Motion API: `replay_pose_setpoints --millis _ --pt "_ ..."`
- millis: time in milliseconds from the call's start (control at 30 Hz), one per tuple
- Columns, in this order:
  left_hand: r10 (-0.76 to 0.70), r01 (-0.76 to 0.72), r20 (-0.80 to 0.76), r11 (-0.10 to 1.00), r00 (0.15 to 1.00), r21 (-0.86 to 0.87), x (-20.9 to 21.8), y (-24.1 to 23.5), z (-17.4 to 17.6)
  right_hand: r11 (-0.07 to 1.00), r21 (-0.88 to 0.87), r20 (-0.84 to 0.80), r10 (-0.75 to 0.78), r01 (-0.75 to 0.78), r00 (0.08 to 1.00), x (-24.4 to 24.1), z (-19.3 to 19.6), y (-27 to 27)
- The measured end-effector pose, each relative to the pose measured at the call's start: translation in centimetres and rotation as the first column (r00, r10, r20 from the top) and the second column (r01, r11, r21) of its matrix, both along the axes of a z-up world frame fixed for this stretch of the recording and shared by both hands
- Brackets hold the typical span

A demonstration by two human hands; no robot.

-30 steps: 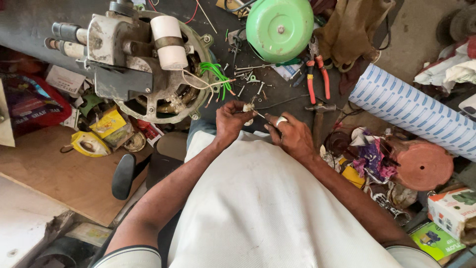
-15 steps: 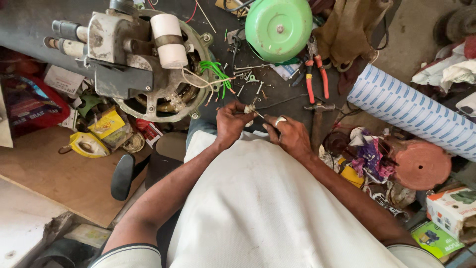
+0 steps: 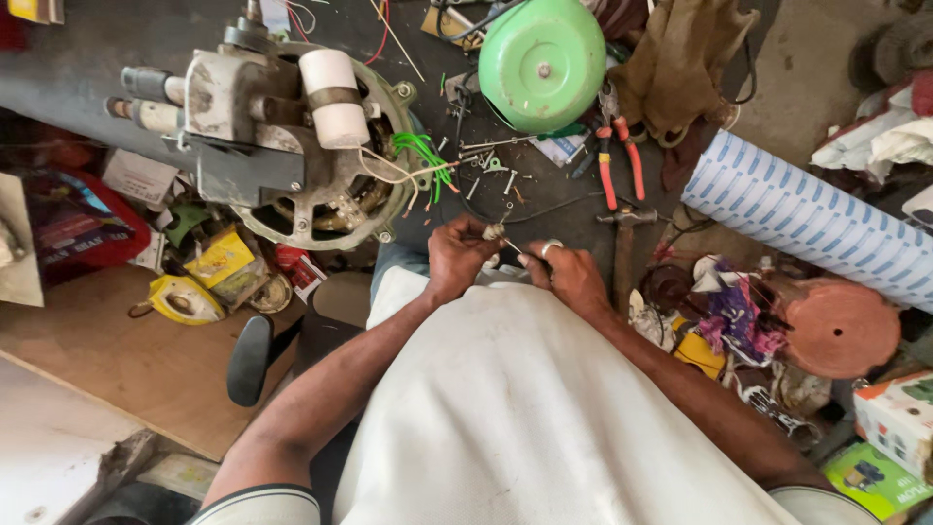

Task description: The person repairs an electrical motor by hand, manipulating wires and components on a cluttered workbench. They use pliers to cut and strip wires, then connect them to the motor's terminals. The person also handles a small cylindrical component, possibly a capacitor, and adjusts its connections.

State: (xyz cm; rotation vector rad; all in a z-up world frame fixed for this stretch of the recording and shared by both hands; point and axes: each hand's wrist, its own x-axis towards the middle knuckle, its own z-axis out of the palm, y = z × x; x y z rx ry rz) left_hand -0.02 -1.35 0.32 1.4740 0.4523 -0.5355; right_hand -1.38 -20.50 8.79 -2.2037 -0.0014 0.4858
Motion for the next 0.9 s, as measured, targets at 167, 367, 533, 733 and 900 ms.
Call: replay_pose_setpoints --millis 167,367,533,733,900 --pt "-0.004 0.003 0.036 0.999 0.999 0.041 0.0 -0.1 0.3 0.977 0.110 -0.110 -0.172 0.184 0.979 -0.8 -2.3 0.1" --pt "-0.033 0.031 0.044 0.999 0.998 0.042 -0.2 0.4 0.1 0.873 0.240 -0.533 -0.248 0.425 0.809 -1.3 -5.6 -0.8" --pt "-0.084 0.071 0.089 0.989 0.993 0.132 -0.1 0.7 0.6 0.801 0.324 -0.621 -0.221 0.503 0.752 -1.2 -7.3 -0.6" --pt "-0.068 0.056 0.110 0.992 0.992 0.111 0.9 0.2 2.0 0.715 0.336 -0.710 -0.235 0.613 0.664 -0.2 -5.8 -0.7" --pt "-0.230 0.094 0.418 0.943 0.879 0.320 1.7 0.0 4.7 0.649 0.462 -0.651 -0.215 0.604 0.728 -1.2 -2.9 -2.1"
